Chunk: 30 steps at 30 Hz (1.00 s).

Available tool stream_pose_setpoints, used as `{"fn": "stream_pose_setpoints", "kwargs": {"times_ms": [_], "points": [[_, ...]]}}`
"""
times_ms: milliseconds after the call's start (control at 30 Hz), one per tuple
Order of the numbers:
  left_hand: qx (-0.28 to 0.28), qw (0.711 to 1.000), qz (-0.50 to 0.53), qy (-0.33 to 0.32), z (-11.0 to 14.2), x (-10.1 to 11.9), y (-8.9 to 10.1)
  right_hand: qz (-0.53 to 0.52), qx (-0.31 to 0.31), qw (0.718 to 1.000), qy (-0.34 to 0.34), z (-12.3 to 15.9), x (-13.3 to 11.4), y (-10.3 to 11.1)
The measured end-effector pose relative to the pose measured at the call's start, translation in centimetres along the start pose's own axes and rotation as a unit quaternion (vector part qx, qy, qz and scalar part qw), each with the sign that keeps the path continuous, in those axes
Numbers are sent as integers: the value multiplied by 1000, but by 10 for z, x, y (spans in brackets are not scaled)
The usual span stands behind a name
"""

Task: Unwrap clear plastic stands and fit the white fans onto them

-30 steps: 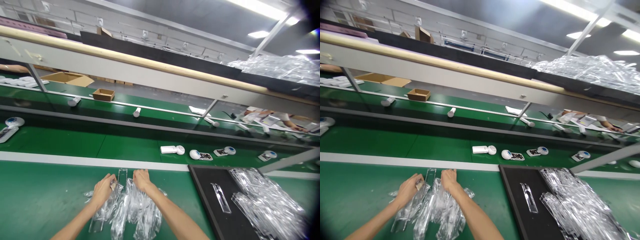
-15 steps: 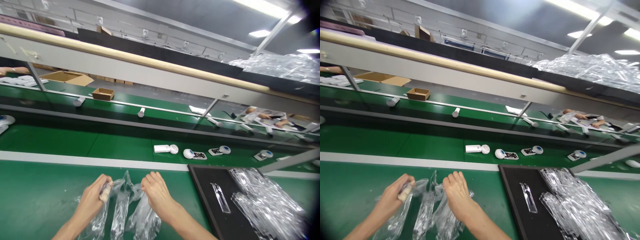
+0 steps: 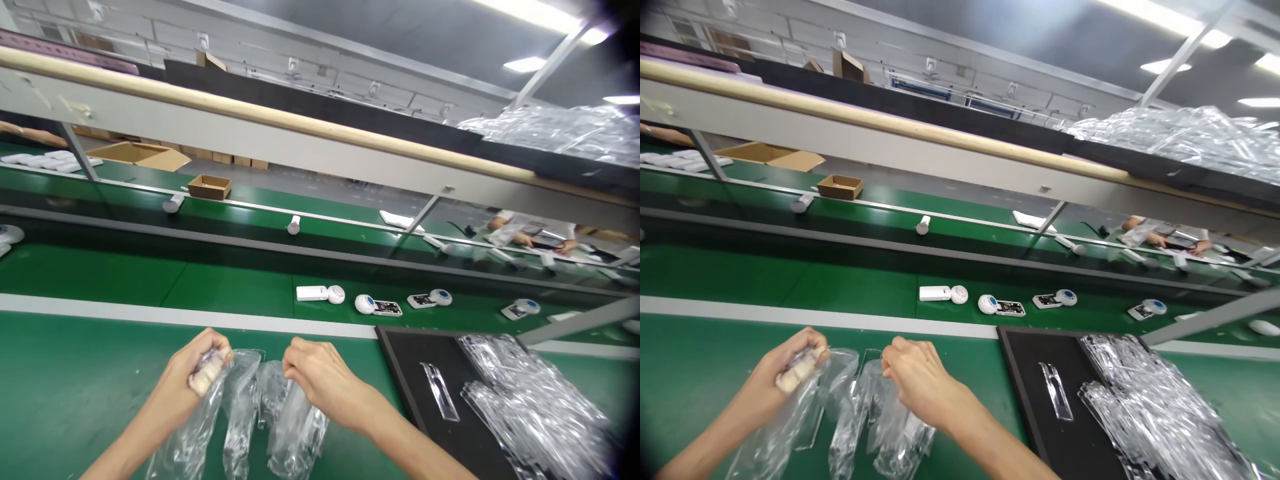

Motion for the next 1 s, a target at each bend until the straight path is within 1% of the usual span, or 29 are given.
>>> {"fn": "stream_pose_setpoints", "kwargs": {"times_ms": [67,133,233,300,333,400,533,633,700,767,833,900,967,1000], "points": [[10,1000,8,-17,0,3,1,-32,2,999,-1,0,-4,12],[23,999,23,-19,0,3,4,-68,-1,998,-1,0,-6,21],[15,998,57,5,-1,1,4,-116,2,993,10,-3,-8,31],[3,995,92,33,-2,-1,3,-134,5,991,9,-6,-7,34],[6,993,111,45,-2,-1,3,-145,0,989,8,-8,-7,34],[28,988,136,61,-5,0,4,-168,-13,986,5,-10,-7,34],[81,987,126,58,-10,5,9,-189,-25,982,-6,-13,-10,42],[85,985,129,76,-12,7,9,-219,-24,975,-4,-17,-11,49],[58,987,129,82,-14,10,6,-220,-15,975,-18,-21,-10,50],[3,988,133,72,-15,15,-1,-245,-13,969,-23,-27,-11,44],[-57,986,148,56,-17,20,-11,-306,-10,952,-16,-35,-17,34],[-117,979,161,51,-19,23,-24,-378,4,926,-8,-45,-27,23],[-154,971,166,69,-20,23,-35,-466,20,884,-4,-55,-37,11],[-162,969,169,83,-20,22,-39,-511,27,859,-8,-59,-40,6]]}}
Point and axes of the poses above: each hand's wrist, its own z-axis away from the middle knuckle, its own y-axis out of the back of the hand, x = y × z, the point moved 6 cm from there along -z, towards the middle knuckle, and after that the axes turned 5 degrees about -z, right-handed, at the moved point
